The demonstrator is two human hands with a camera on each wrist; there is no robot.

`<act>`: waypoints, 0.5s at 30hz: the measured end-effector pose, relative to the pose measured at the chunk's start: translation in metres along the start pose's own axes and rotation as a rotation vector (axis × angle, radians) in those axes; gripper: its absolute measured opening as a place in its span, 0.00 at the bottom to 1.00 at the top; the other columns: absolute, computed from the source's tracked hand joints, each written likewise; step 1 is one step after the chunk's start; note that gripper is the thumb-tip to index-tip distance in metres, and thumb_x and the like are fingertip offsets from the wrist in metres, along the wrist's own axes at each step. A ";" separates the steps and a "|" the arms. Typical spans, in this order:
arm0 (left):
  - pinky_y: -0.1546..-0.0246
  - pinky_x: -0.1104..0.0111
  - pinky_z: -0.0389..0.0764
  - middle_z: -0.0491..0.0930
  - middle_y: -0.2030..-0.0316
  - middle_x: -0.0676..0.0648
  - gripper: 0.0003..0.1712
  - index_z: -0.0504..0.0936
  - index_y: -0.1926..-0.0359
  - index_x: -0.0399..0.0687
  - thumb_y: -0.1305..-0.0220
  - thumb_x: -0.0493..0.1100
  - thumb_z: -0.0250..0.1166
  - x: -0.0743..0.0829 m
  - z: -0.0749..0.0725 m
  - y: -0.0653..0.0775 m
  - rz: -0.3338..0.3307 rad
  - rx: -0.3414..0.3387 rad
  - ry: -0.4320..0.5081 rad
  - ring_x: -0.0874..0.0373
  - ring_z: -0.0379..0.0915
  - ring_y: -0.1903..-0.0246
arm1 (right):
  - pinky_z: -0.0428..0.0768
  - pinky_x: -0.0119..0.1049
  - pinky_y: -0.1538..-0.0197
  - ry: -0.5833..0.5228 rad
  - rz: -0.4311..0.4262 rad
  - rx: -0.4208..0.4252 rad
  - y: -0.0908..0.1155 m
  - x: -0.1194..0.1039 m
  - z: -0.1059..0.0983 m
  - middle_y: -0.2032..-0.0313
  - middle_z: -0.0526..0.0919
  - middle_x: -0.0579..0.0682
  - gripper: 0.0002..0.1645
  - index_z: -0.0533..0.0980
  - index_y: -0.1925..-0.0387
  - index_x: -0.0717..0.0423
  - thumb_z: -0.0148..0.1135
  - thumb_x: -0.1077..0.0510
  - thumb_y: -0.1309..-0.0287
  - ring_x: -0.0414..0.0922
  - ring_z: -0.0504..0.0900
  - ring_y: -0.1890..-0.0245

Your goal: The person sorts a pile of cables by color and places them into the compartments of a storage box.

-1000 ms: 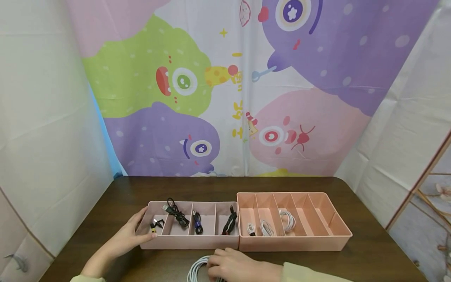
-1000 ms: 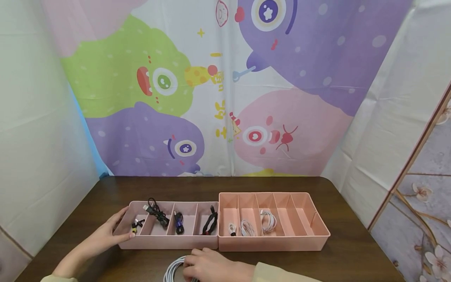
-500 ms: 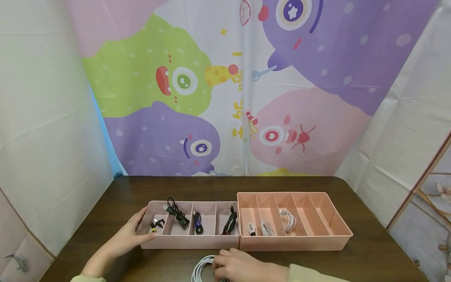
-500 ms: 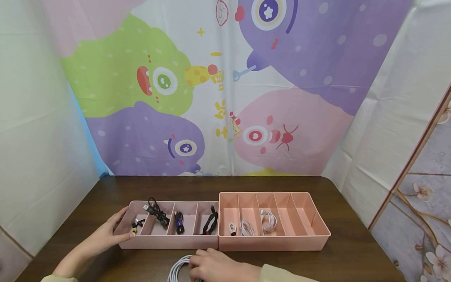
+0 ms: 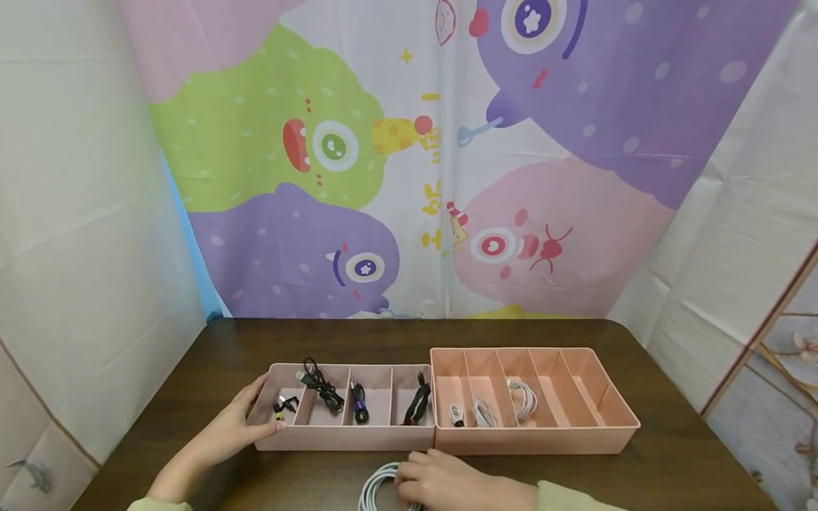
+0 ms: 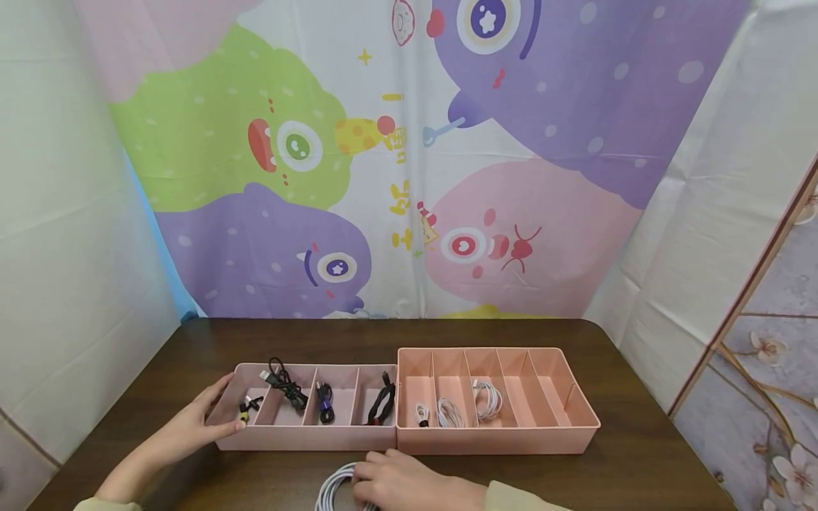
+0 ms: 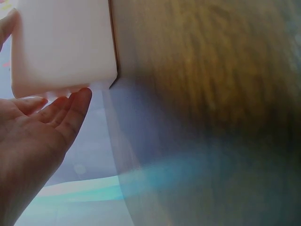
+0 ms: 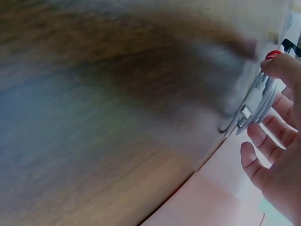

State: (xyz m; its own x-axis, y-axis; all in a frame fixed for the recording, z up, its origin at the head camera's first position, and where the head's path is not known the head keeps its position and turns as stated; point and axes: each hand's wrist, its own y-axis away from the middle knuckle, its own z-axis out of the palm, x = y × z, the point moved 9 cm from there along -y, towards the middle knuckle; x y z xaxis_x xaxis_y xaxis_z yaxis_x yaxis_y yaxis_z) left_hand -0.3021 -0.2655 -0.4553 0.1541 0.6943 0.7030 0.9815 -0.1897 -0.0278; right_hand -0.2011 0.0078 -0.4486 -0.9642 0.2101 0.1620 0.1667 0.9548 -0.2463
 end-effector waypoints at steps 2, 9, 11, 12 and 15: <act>0.45 0.34 0.59 0.46 0.32 0.25 0.56 0.44 0.28 0.33 0.45 0.53 0.68 0.000 0.000 0.000 -0.001 -0.001 0.001 0.26 0.45 0.35 | 0.55 0.15 0.66 -0.028 0.012 -0.014 0.001 0.001 0.001 0.61 0.77 0.35 0.03 0.79 0.70 0.38 0.62 0.48 0.49 0.31 0.71 0.61; 0.45 0.34 0.59 0.46 0.32 0.25 0.56 0.44 0.28 0.34 0.45 0.54 0.68 -0.001 0.000 0.000 -0.006 -0.004 0.000 0.27 0.45 0.35 | 0.55 0.15 0.65 -0.048 0.026 -0.020 0.005 0.002 -0.001 0.61 0.76 0.34 0.02 0.77 0.72 0.38 0.63 0.49 0.51 0.31 0.70 0.61; 0.45 0.34 0.59 0.46 0.32 0.25 0.56 0.44 0.28 0.34 0.45 0.54 0.68 -0.001 0.000 0.000 -0.006 -0.004 -0.001 0.27 0.45 0.35 | 0.56 0.16 0.64 -0.027 0.024 -0.012 0.006 0.002 -0.002 0.61 0.77 0.34 0.02 0.77 0.73 0.37 0.63 0.49 0.51 0.31 0.71 0.61; 0.45 0.34 0.59 0.46 0.32 0.25 0.56 0.44 0.28 0.34 0.45 0.54 0.68 -0.001 0.000 0.000 -0.005 -0.004 -0.001 0.27 0.45 0.35 | 0.57 0.16 0.64 -0.015 0.023 -0.007 0.006 0.002 -0.003 0.61 0.77 0.34 0.02 0.77 0.73 0.37 0.63 0.49 0.51 0.31 0.71 0.61; 0.45 0.34 0.59 0.46 0.32 0.25 0.56 0.44 0.28 0.34 0.45 0.54 0.68 -0.001 0.000 0.000 -0.005 -0.004 -0.003 0.26 0.45 0.35 | 0.60 0.18 0.64 0.030 0.006 0.016 0.006 0.000 -0.008 0.61 0.77 0.33 0.02 0.77 0.72 0.36 0.62 0.49 0.52 0.31 0.71 0.61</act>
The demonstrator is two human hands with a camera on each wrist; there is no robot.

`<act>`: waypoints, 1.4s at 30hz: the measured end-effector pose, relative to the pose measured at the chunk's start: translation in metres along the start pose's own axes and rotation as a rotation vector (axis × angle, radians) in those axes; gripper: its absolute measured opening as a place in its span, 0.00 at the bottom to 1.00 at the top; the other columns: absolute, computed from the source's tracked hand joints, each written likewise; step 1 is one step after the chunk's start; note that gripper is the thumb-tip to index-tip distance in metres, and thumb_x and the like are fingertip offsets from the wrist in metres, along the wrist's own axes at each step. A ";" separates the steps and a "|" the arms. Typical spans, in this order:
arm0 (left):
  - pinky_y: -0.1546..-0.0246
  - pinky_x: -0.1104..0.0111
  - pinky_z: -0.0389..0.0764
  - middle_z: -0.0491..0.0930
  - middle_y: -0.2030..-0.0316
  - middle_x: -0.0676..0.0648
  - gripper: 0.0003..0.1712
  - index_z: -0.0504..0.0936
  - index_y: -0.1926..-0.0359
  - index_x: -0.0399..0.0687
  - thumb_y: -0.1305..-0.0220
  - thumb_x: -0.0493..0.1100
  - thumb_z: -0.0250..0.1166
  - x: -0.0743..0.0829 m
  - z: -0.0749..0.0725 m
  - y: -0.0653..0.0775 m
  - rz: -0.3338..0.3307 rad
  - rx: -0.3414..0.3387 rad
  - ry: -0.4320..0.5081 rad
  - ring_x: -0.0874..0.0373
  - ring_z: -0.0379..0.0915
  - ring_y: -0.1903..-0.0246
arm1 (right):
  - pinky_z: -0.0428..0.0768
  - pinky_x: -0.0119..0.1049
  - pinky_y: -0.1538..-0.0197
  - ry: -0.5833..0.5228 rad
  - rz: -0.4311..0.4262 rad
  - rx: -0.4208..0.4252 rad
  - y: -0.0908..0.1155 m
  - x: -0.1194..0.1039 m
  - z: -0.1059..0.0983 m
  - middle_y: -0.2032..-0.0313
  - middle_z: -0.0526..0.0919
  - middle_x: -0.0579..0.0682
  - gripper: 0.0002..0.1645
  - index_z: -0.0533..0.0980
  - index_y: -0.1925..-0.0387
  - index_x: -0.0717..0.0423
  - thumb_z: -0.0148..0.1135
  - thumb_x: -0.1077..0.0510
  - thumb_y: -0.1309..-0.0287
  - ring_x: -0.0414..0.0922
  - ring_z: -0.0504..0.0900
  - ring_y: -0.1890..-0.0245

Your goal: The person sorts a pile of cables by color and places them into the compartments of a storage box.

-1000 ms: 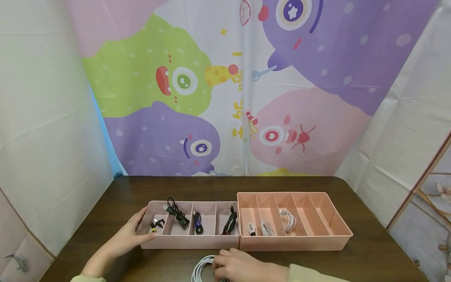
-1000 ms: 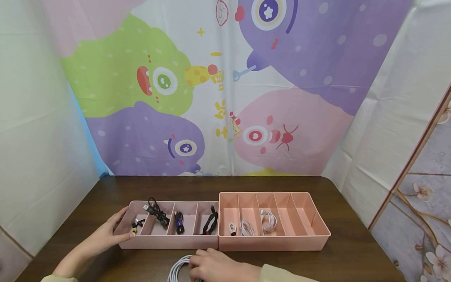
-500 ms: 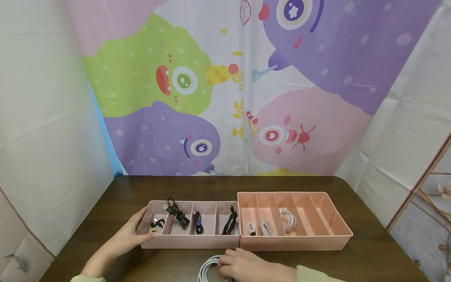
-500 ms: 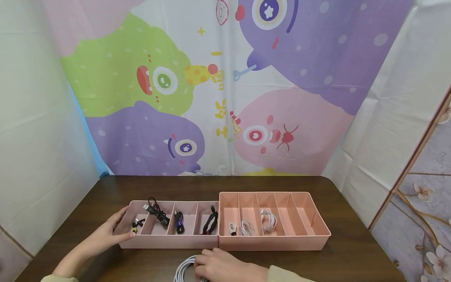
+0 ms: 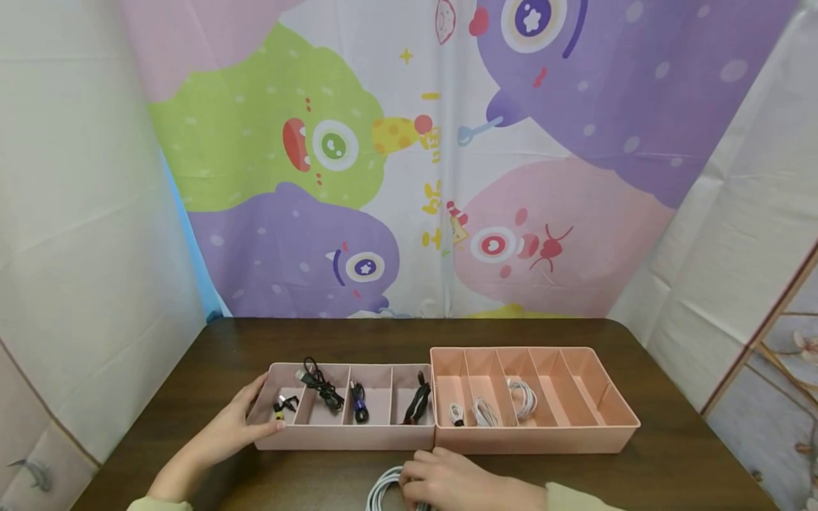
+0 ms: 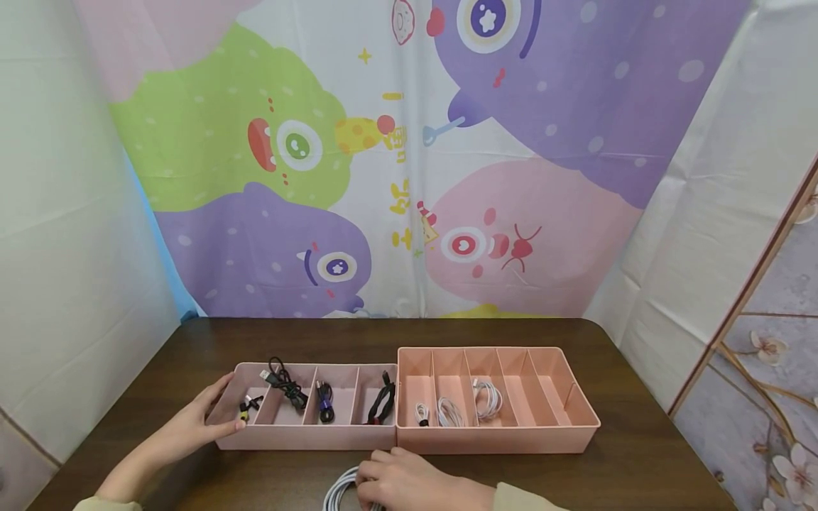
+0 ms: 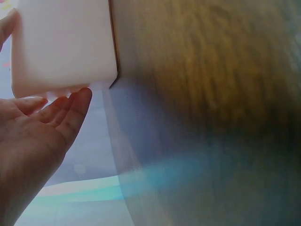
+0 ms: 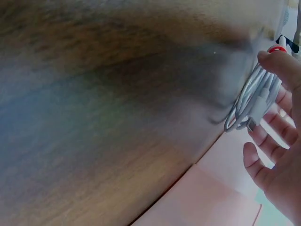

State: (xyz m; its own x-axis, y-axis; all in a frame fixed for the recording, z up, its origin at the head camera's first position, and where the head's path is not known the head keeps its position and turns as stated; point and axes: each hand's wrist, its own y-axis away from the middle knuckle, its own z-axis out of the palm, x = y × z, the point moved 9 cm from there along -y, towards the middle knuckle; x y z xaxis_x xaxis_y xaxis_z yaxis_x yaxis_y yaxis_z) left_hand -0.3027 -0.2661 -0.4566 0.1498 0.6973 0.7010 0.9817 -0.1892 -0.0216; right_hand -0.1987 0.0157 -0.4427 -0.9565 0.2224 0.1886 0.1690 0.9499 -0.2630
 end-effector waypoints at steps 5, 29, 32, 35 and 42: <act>0.45 0.34 0.59 0.46 0.32 0.25 0.56 0.44 0.28 0.34 0.45 0.53 0.68 0.001 0.000 0.000 0.008 0.001 0.004 0.26 0.45 0.35 | 0.63 0.19 0.62 0.024 -0.036 0.051 0.001 -0.001 -0.011 0.60 0.77 0.34 0.05 0.79 0.69 0.35 0.61 0.48 0.51 0.31 0.72 0.60; 0.45 0.34 0.59 0.46 0.32 0.25 0.56 0.44 0.28 0.34 0.45 0.52 0.68 0.002 0.000 0.001 0.011 -0.006 0.025 0.26 0.45 0.35 | 0.67 0.23 0.58 -0.064 -0.029 0.217 0.002 0.009 -0.044 0.59 0.79 0.37 0.11 0.80 0.65 0.41 0.68 0.44 0.50 0.34 0.72 0.59; 0.45 0.34 0.58 0.46 0.32 0.25 0.56 0.44 0.28 0.34 0.45 0.53 0.68 0.002 0.000 0.001 0.008 -0.003 0.021 0.26 0.45 0.35 | 0.69 0.24 0.57 -0.073 -0.003 0.219 0.001 0.011 -0.047 0.60 0.79 0.37 0.10 0.79 0.66 0.42 0.69 0.47 0.51 0.34 0.72 0.59; 0.45 0.34 0.58 0.46 0.32 0.25 0.56 0.44 0.28 0.34 0.45 0.53 0.68 0.002 0.000 0.001 0.008 0.000 0.019 0.27 0.45 0.35 | 0.69 0.26 0.57 -0.068 0.034 0.206 0.001 0.014 -0.049 0.61 0.78 0.36 0.09 0.80 0.67 0.41 0.69 0.48 0.53 0.34 0.72 0.59; 0.45 0.35 0.59 0.46 0.32 0.26 0.55 0.44 0.28 0.34 0.45 0.52 0.68 0.002 0.000 0.001 0.014 -0.001 0.028 0.27 0.45 0.35 | 0.68 0.26 0.58 -0.017 0.057 0.181 0.002 0.017 -0.048 0.63 0.77 0.34 0.10 0.79 0.68 0.40 0.69 0.48 0.55 0.33 0.71 0.59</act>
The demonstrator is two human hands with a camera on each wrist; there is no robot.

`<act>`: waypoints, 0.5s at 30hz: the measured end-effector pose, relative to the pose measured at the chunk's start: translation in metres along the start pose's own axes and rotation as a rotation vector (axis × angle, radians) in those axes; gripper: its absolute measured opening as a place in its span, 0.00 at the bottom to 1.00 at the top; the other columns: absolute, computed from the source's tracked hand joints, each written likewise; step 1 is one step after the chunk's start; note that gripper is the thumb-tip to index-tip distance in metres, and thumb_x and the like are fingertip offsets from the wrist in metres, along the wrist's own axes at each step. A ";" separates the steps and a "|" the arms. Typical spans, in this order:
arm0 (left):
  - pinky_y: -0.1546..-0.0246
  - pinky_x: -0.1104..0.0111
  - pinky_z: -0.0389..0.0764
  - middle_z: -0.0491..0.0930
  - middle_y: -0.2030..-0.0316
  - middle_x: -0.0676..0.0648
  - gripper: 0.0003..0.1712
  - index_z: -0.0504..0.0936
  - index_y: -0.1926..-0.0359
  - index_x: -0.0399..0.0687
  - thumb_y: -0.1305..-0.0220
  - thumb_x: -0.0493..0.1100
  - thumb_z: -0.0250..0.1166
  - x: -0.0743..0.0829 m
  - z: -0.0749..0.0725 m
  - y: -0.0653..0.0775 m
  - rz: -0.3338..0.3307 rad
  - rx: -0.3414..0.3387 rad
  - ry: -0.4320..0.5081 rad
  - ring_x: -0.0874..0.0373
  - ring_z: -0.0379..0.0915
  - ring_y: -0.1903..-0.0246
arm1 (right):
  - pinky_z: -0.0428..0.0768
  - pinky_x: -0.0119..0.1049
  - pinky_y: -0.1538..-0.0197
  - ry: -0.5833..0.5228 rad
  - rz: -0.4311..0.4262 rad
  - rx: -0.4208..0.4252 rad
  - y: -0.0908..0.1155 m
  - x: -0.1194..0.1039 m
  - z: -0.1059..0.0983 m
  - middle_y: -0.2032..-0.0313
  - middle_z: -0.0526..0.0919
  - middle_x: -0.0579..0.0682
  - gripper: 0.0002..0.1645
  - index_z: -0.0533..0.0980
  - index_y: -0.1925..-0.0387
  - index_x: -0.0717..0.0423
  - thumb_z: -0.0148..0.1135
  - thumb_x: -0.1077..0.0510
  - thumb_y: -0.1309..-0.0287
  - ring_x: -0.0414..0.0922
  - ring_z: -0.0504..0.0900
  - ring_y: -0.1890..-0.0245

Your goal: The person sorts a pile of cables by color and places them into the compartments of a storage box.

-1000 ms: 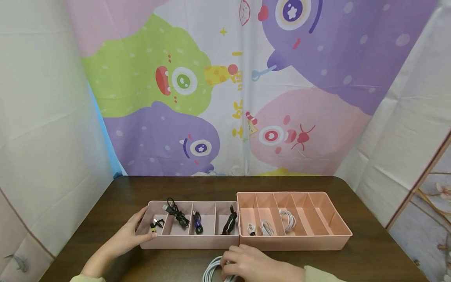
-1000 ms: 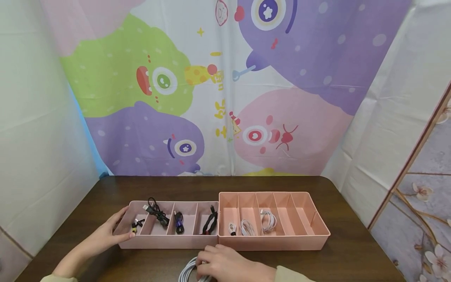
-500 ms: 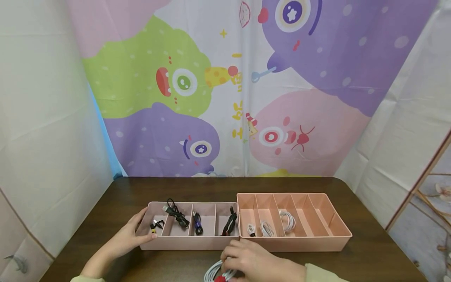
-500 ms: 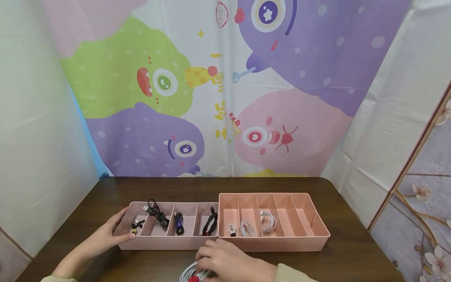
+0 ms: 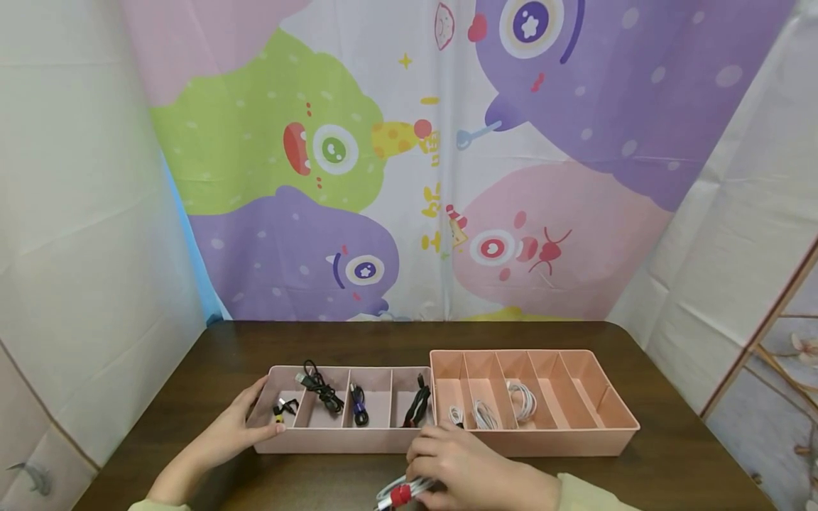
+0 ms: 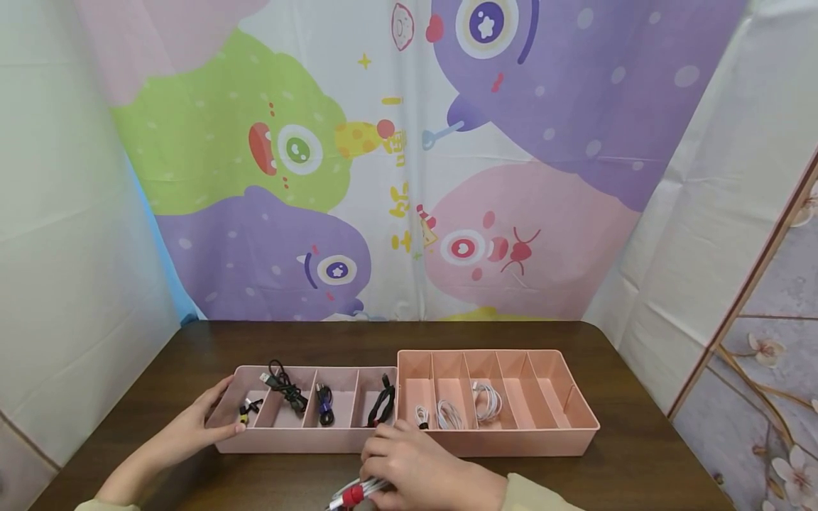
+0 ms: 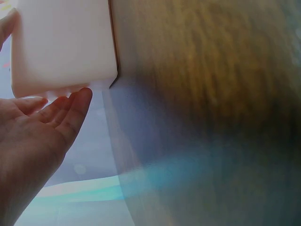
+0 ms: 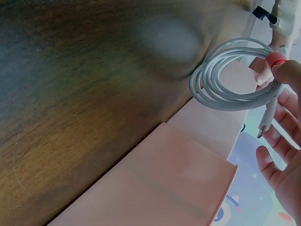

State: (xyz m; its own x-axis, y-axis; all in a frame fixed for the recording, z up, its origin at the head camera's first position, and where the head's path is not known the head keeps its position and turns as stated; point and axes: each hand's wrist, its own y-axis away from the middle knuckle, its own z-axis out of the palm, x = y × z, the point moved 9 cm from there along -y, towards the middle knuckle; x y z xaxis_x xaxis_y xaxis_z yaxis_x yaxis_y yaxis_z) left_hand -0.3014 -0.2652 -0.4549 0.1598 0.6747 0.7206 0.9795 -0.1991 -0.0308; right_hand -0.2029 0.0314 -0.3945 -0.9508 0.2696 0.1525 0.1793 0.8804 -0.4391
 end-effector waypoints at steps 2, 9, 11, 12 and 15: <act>0.45 0.34 0.59 0.46 0.32 0.26 0.55 0.44 0.28 0.34 0.45 0.52 0.68 0.000 0.000 0.000 -0.003 -0.002 0.000 0.27 0.45 0.35 | 0.69 0.26 0.58 0.005 -0.003 0.001 0.000 0.001 -0.001 0.64 0.76 0.34 0.10 0.79 0.68 0.40 0.69 0.48 0.56 0.33 0.71 0.60; 0.45 0.34 0.60 0.45 0.32 0.26 0.56 0.44 0.28 0.35 0.45 0.53 0.68 -0.001 0.001 0.000 -0.008 -0.012 -0.008 0.26 0.45 0.35 | 0.68 0.26 0.60 0.011 0.009 0.006 -0.002 0.004 -0.006 0.66 0.75 0.35 0.11 0.76 0.71 0.41 0.69 0.49 0.59 0.34 0.71 0.62; 0.45 0.35 0.60 0.45 0.32 0.26 0.56 0.44 0.28 0.36 0.45 0.53 0.68 -0.001 0.001 0.000 -0.008 -0.014 -0.010 0.26 0.45 0.35 | 0.67 0.26 0.61 0.010 0.022 0.004 -0.002 0.006 -0.008 0.66 0.75 0.35 0.11 0.76 0.71 0.42 0.69 0.48 0.59 0.34 0.71 0.61; 0.45 0.35 0.60 0.45 0.32 0.26 0.56 0.44 0.28 0.36 0.45 0.53 0.68 -0.001 0.001 0.000 -0.008 -0.013 -0.011 0.26 0.45 0.35 | 0.67 0.26 0.61 0.017 0.022 0.007 -0.002 0.007 -0.010 0.66 0.75 0.35 0.12 0.76 0.71 0.42 0.69 0.48 0.60 0.34 0.71 0.61; 0.45 0.35 0.60 0.45 0.32 0.26 0.56 0.44 0.28 0.36 0.45 0.53 0.68 0.000 0.000 0.000 -0.008 -0.010 -0.014 0.26 0.46 0.35 | 0.66 0.27 0.62 0.030 0.032 0.011 -0.002 0.009 -0.015 0.67 0.76 0.34 0.12 0.76 0.71 0.41 0.69 0.48 0.61 0.35 0.72 0.60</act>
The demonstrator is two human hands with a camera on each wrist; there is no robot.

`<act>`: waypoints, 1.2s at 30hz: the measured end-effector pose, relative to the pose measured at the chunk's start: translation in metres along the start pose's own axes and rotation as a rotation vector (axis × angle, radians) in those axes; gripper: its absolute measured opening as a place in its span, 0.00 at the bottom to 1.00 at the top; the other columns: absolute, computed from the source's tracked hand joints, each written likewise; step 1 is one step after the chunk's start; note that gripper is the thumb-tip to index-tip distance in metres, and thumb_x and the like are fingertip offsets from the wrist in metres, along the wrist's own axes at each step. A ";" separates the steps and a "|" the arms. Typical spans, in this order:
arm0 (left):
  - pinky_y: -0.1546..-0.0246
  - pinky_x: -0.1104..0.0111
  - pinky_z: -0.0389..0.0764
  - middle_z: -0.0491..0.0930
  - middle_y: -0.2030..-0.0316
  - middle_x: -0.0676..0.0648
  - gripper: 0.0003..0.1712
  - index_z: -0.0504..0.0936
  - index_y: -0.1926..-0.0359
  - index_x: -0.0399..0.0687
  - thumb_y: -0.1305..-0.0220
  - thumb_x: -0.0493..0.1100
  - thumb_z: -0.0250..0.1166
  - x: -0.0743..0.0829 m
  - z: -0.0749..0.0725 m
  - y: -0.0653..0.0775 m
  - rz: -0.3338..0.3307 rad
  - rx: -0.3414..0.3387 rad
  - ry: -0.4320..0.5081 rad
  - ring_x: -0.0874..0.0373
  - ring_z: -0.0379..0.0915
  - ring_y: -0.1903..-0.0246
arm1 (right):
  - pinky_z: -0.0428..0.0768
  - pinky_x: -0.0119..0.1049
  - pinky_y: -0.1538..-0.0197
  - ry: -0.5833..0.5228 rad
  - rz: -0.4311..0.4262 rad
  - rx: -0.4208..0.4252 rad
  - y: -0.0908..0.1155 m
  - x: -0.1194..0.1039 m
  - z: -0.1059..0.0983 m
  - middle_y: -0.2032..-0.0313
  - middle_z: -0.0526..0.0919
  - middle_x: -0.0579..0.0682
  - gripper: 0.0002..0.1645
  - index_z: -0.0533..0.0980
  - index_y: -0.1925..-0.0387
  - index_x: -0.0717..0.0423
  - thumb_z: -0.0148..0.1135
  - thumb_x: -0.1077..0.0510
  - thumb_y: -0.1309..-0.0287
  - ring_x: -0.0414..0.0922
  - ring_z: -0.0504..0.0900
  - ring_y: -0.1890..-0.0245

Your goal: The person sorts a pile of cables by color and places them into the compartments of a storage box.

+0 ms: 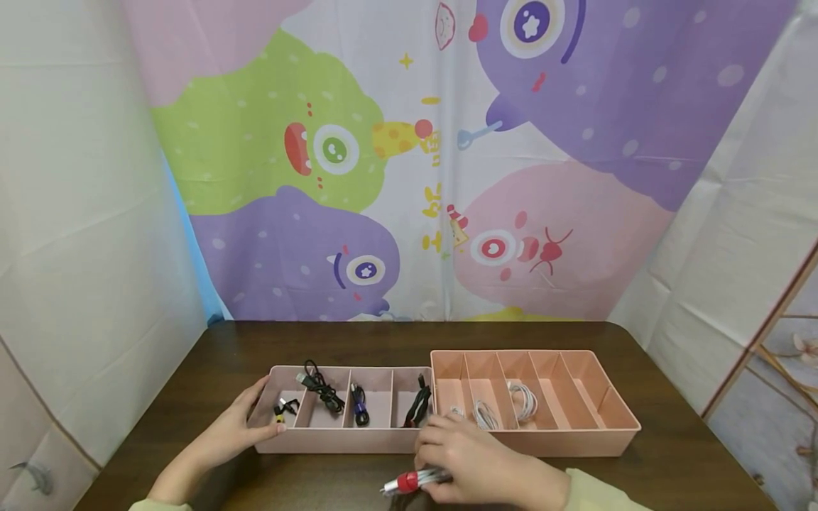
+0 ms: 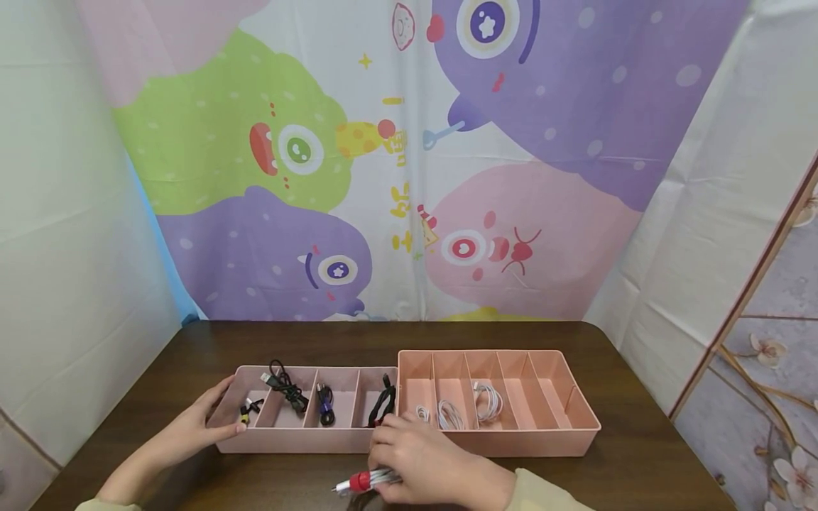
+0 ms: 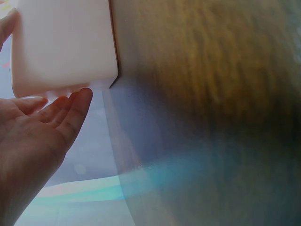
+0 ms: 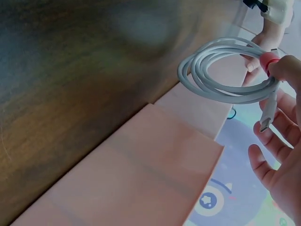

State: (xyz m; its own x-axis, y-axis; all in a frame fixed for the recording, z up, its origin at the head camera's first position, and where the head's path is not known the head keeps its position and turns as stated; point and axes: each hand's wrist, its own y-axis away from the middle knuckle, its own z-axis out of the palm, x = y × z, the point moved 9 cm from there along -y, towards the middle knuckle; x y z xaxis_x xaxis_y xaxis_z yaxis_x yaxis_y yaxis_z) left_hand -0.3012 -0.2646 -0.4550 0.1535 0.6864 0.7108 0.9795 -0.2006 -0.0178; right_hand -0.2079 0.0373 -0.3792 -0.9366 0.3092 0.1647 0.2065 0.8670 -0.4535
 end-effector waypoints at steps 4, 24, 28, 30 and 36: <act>0.45 0.35 0.60 0.46 0.32 0.25 0.56 0.45 0.28 0.36 0.45 0.53 0.68 0.001 -0.001 0.000 0.005 0.007 -0.005 0.26 0.46 0.35 | 0.65 0.26 0.63 0.021 0.002 0.005 -0.001 0.003 -0.007 0.68 0.75 0.33 0.13 0.75 0.72 0.40 0.70 0.48 0.62 0.34 0.72 0.62; 0.45 0.35 0.60 0.47 0.32 0.25 0.56 0.45 0.28 0.35 0.45 0.54 0.68 0.002 -0.002 0.001 0.003 0.016 -0.025 0.26 0.47 0.35 | 0.71 0.30 0.63 0.037 0.045 0.005 0.001 0.019 -0.030 0.69 0.74 0.35 0.12 0.75 0.74 0.42 0.69 0.48 0.62 0.35 0.70 0.66; 0.45 0.35 0.60 0.47 0.32 0.25 0.56 0.45 0.28 0.35 0.45 0.54 0.68 0.003 -0.002 0.001 0.004 0.012 -0.021 0.26 0.47 0.35 | 0.72 0.31 0.60 0.040 0.029 0.015 0.000 0.020 -0.036 0.69 0.75 0.36 0.11 0.76 0.73 0.43 0.68 0.49 0.61 0.36 0.71 0.64; 0.45 0.35 0.60 0.47 0.32 0.25 0.56 0.45 0.28 0.35 0.45 0.54 0.68 0.003 -0.002 0.001 0.004 0.011 -0.019 0.26 0.47 0.35 | 0.72 0.32 0.59 0.054 0.028 0.015 -0.001 0.021 -0.040 0.70 0.74 0.36 0.10 0.76 0.74 0.43 0.68 0.50 0.61 0.37 0.71 0.64; 0.45 0.34 0.60 0.46 0.32 0.25 0.56 0.45 0.28 0.35 0.45 0.54 0.68 0.002 -0.001 0.001 0.001 0.006 -0.023 0.26 0.46 0.35 | 0.72 0.36 0.55 0.091 0.060 0.001 -0.002 0.025 -0.049 0.69 0.75 0.37 0.13 0.75 0.72 0.45 0.68 0.48 0.61 0.38 0.72 0.63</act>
State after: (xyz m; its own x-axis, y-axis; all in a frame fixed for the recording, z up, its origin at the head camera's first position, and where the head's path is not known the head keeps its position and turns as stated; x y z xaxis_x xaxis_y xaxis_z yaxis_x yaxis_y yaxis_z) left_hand -0.2997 -0.2643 -0.4525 0.1569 0.7020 0.6947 0.9802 -0.1965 -0.0228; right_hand -0.2175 0.0625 -0.3318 -0.8932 0.3943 0.2160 0.2607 0.8457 -0.4657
